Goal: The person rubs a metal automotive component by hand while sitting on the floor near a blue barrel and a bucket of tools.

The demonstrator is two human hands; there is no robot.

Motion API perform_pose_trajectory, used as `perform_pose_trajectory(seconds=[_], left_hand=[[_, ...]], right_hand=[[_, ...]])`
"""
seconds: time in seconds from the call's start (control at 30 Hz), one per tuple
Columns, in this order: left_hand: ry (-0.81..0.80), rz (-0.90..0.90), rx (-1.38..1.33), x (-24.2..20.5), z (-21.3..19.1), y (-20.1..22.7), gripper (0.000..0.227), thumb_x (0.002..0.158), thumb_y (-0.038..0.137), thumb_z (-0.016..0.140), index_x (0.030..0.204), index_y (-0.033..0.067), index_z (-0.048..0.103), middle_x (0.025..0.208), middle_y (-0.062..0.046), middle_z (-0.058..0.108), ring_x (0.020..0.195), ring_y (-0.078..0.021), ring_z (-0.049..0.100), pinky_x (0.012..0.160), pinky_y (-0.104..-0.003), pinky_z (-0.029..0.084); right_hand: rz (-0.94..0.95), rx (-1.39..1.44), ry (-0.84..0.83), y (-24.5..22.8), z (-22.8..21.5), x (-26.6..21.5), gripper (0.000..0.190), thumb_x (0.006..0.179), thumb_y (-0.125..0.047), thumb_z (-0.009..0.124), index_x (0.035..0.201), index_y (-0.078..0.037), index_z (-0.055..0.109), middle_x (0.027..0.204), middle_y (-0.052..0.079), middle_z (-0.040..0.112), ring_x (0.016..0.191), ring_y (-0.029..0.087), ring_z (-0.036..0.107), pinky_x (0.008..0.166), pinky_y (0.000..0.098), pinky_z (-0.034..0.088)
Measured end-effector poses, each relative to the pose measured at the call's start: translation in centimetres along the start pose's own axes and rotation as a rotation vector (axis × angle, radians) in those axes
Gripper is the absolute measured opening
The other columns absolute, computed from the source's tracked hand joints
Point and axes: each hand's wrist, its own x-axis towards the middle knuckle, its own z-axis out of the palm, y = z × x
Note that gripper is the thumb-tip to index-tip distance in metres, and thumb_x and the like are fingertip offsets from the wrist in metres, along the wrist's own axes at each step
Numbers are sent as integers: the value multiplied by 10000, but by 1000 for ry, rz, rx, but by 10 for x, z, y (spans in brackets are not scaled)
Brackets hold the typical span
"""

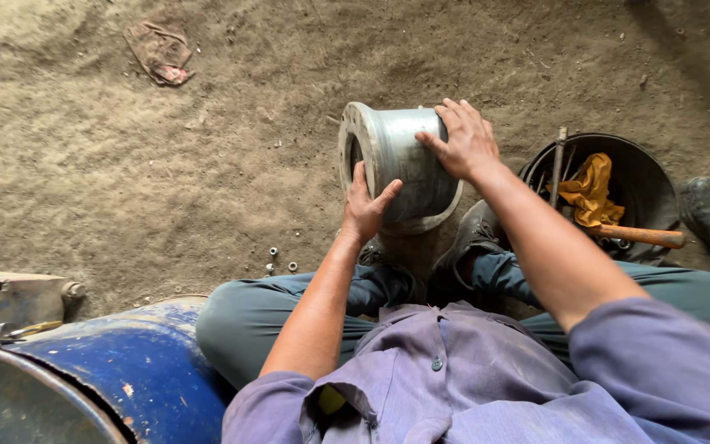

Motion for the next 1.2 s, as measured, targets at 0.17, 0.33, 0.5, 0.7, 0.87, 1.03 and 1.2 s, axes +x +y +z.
perform_pose_trajectory(seconds=[0.17, 0.33, 0.5, 0.7, 0.87, 1.03, 1.2], left_hand=[[-17, 16, -35, -1, -3, 0, 613, 893, 357, 793, 1324, 9, 531, 1184, -189, 729, 1098, -294, 703, 953, -390, 544], [-25, -24, -39, -1, -5, -2, 623, 878, 354, 796, 1325, 16, 522, 1170, -184, 736, 1093, -279, 709, 951, -384, 548], [-11, -33, -11, 1, -1, 2, 624, 875, 366, 795, 1321, 16, 534, 1176, -184, 741, 1095, -287, 721, 952, -387, 551], [-5, -13, -15, -1, -2, 4, 637, 884, 368, 797, 1337, 10, 528, 1212, -193, 718, 1120, -294, 694, 962, -396, 539], [-16, -16, -16, -2, -2, 2, 637, 877, 376, 796, 1329, 14, 532, 1190, -181, 724, 1101, -284, 700, 950, -391, 545], [-16, 5, -27, 1, -3, -3, 624, 885, 376, 797, 1317, 11, 534, 1182, -186, 728, 1096, -292, 698, 951, -398, 542], [1, -4, 12, 3, -3, -4, 638, 878, 375, 802, 1323, 2, 539, 1169, -184, 734, 1086, -286, 707, 947, -396, 546]], right_hand=[[-17, 30, 27, -1, 6, -5, 955, 906, -833, 348, 1550, -132, 430, 1645, 120, 340, 1539, 329, 237, 1213, 584, 203], [-105, -6, 162, 3, 11, -57, 993, 923, -832, 382, 1564, -75, 440, 1662, 164, 347, 1552, 356, 272, 1243, 565, 215], [-111, -2, 161, 5, 8, -56, 987, 918, -826, 403, 1553, -73, 446, 1646, 166, 359, 1541, 359, 268, 1226, 550, 205], [3, 23, 16, 3, 7, 5, 924, 912, -808, 397, 1526, -121, 458, 1648, 111, 341, 1550, 332, 232, 1231, 550, 178], [-106, 56, 139, 4, 13, -21, 936, 964, -794, 372, 1560, -74, 431, 1653, 169, 333, 1549, 371, 238, 1222, 574, 167], [-173, 28, 222, 6, 13, -78, 935, 955, -766, 460, 1567, -58, 437, 1663, 192, 343, 1551, 386, 255, 1235, 566, 201], [-168, 23, 208, 5, 12, -61, 906, 953, -729, 516, 1554, -55, 450, 1655, 200, 340, 1546, 393, 250, 1223, 573, 187]])
